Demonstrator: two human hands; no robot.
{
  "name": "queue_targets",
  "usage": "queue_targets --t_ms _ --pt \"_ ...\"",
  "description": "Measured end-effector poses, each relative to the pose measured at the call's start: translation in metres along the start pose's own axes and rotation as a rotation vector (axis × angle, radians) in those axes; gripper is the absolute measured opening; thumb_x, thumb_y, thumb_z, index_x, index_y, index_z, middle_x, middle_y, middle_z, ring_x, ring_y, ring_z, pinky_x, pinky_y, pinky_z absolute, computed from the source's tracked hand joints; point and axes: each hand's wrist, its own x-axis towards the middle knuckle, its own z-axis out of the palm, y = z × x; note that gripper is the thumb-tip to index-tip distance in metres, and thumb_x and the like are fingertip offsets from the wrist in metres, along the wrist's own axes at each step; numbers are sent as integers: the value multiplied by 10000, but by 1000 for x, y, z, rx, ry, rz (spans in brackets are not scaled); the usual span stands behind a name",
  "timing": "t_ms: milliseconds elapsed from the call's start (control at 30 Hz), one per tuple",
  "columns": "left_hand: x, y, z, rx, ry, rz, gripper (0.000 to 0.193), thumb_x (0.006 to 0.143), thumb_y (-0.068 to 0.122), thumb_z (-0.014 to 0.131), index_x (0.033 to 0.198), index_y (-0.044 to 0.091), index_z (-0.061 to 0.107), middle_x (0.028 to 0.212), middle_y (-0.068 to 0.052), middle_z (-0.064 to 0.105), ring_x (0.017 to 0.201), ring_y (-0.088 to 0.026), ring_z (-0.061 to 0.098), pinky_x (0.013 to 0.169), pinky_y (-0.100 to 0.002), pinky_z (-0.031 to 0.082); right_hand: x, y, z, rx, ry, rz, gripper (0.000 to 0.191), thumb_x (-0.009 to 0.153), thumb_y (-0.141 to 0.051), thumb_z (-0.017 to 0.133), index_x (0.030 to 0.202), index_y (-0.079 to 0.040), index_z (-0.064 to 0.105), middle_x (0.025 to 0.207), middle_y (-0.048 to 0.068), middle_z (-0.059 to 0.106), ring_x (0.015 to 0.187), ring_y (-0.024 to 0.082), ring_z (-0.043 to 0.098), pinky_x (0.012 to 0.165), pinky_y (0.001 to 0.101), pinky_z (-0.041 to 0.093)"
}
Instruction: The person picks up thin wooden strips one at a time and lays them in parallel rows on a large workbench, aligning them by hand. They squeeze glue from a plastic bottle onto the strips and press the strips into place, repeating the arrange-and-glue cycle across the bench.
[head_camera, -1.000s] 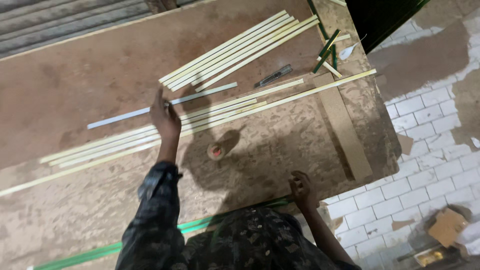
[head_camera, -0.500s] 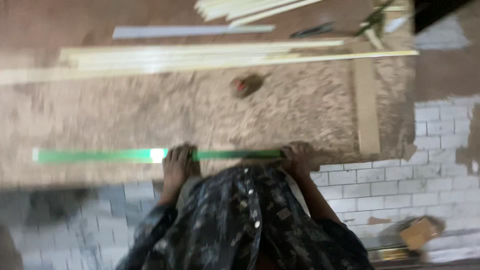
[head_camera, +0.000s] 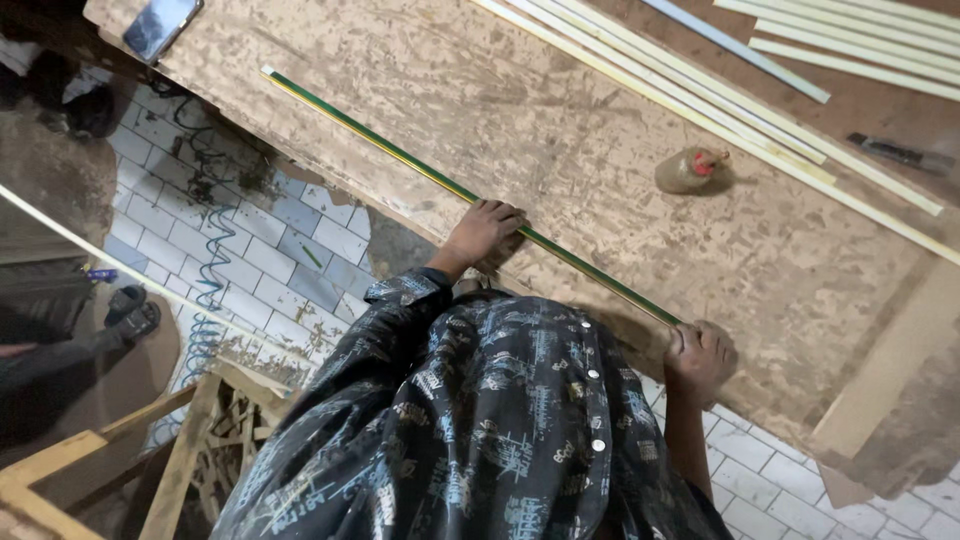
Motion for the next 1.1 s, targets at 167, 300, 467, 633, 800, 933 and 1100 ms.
queue_targets --t_ms 167,300,467,633,800,933,1100 --pt "8 -5 -4 -21 68 140 418 851 213 672 1264 155 676 1284 -49 652 1166 -264 588 983 -408 464 -6 16 -5 53 66 17 117 909 -214 803 912 -148 706 1107 50 701 1156 291 650 1005 459 479" --pt "10 -4 -16 40 17 169 444 808 179 683 1250 139 666 1328 -52 628 1225 -274 574 1000 -409 479 -16 25 -1 47 98 104 37 911 -84 668 922 -87 633 1204 128 691 1258 345 632 1108 501 480" --pt "16 -14 -23 138 -7 6 478 832 170 655 1308 135 628 1393 -66 587 1301 -278 521 1082 -407 436 -13 32 9 -47 156 160 101 972 -27 574 1060 -52 616 1369 178 676 1318 382 613 1120 549 442" --pt "6 -23 -22 73 82 -90 479 903 306 640 1347 135 588 1439 -88 562 1388 -325 456 1090 -454 400 -6 38 7 -88 152 175 327 938 -79 569 1253 -2 610 1394 168 641 1348 365 587 1179 586 373" --pt "6 -26 -24 119 146 -121 529 869 314 667 1363 144 591 1424 -113 555 1356 -345 461 1077 -469 397 -5 36 7 28 -23 207 395 793 -129 608 1179 -48 637 1294 171 631 1315 386 550 1137 580 352" --pt "-1 -35 -25 -74 83 -141 514 829 223 716 1322 101 637 1400 -138 582 1341 -355 499 1063 -482 417 0 46 19 159 79 200 513 803 -189 669 1291 -32 640 1343 205 590 1345 399 499 1147 627 297" --pt "-13 -61 -18 -197 198 -94 625 706 218 785 1293 50 653 1337 -193 616 1265 -418 521 1057 -560 377 10 50 15 -17 307 255 727 948 -326 750 1522 -89 372 1618 178 368 1547 401 291 1289 637 174"
